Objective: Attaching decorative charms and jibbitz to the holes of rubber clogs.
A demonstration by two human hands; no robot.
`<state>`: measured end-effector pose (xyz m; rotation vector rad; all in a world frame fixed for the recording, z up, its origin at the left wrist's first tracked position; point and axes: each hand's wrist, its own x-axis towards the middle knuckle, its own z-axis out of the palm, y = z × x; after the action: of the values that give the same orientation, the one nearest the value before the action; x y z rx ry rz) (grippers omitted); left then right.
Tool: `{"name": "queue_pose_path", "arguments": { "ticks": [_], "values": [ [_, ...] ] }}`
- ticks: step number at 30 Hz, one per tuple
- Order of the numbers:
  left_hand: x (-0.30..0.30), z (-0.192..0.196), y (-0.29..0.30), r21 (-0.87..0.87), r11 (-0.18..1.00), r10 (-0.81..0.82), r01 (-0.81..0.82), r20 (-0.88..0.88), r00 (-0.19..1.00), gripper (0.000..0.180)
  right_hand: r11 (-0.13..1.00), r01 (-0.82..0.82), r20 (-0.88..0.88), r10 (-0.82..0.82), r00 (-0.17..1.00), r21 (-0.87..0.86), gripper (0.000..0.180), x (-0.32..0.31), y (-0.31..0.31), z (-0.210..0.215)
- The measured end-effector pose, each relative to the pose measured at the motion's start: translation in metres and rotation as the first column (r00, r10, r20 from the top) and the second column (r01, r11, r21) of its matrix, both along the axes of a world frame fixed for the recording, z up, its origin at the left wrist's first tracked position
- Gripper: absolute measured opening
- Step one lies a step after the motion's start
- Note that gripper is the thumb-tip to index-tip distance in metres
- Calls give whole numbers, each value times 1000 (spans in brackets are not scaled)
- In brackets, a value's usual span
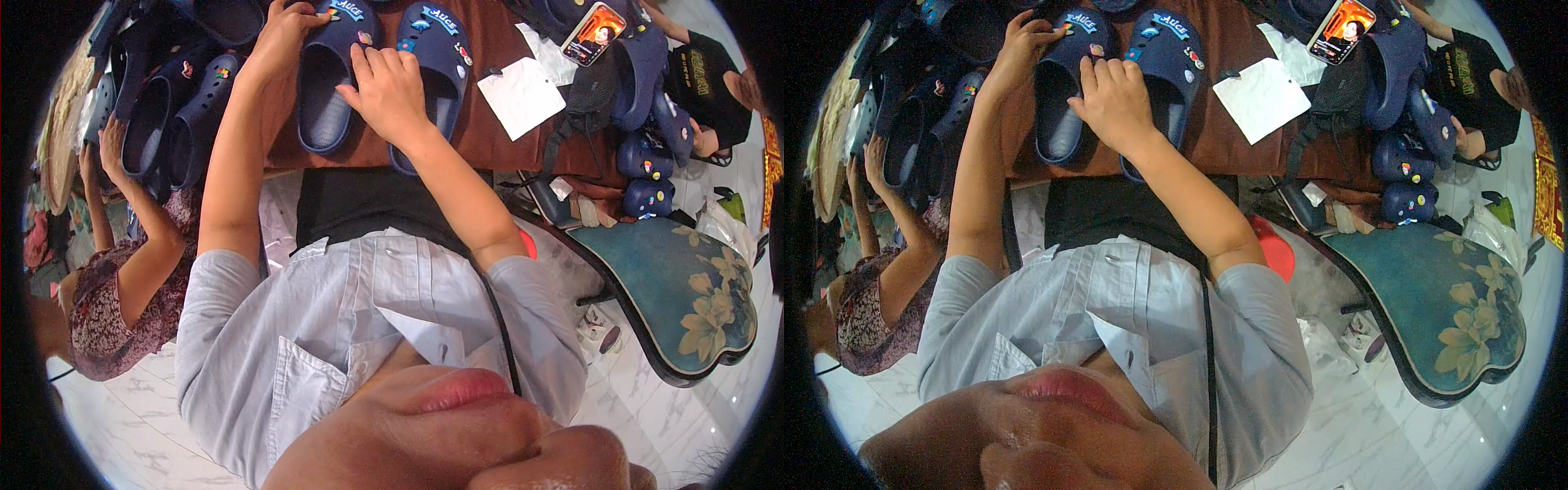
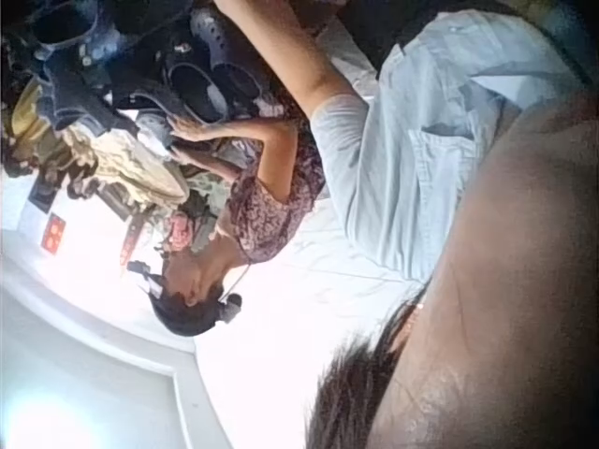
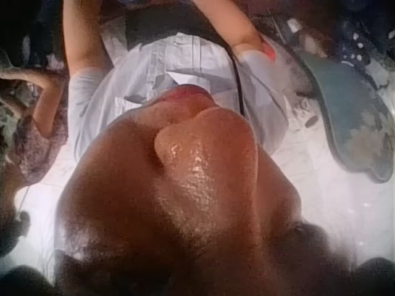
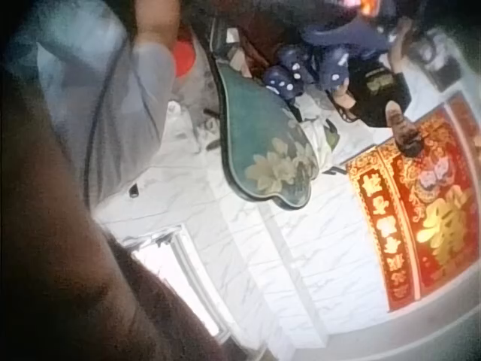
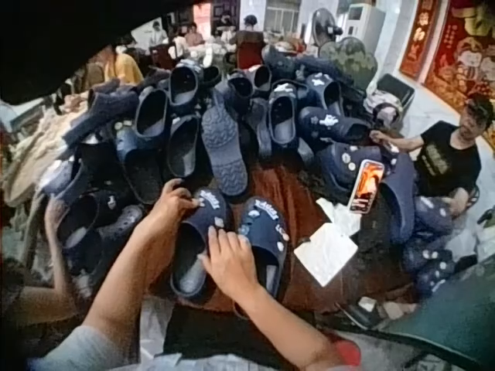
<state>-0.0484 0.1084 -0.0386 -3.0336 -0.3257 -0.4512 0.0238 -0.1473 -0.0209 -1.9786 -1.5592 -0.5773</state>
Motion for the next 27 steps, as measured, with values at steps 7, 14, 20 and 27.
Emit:
{"name": "queue_pose_path", "arguments": {
  "ticks": [7, 14, 20, 27],
  "values": [
    [-10, -8, 5, -43, 997, -73, 71, -41, 996, 60, 994, -60, -62, 66, 996, 94, 42, 8, -9, 11],
    [-5, -5, 2, 105, 994, -40, 37, 18, 999, 54, 928, 285, -135, -259, 956, 241, 19, 80, -62, 26],
    [-5, 7, -15, 53, 999, -7, 0, 133, 991, 40, 902, 373, -230, -418, 879, -217, 25, 108, -102, -19],
    [-7, -6, 2, 70, 997, -55, 45, 146, 988, 36, 925, 351, -181, -373, 910, -145, 21, 106, -102, -30]
  ]
}}
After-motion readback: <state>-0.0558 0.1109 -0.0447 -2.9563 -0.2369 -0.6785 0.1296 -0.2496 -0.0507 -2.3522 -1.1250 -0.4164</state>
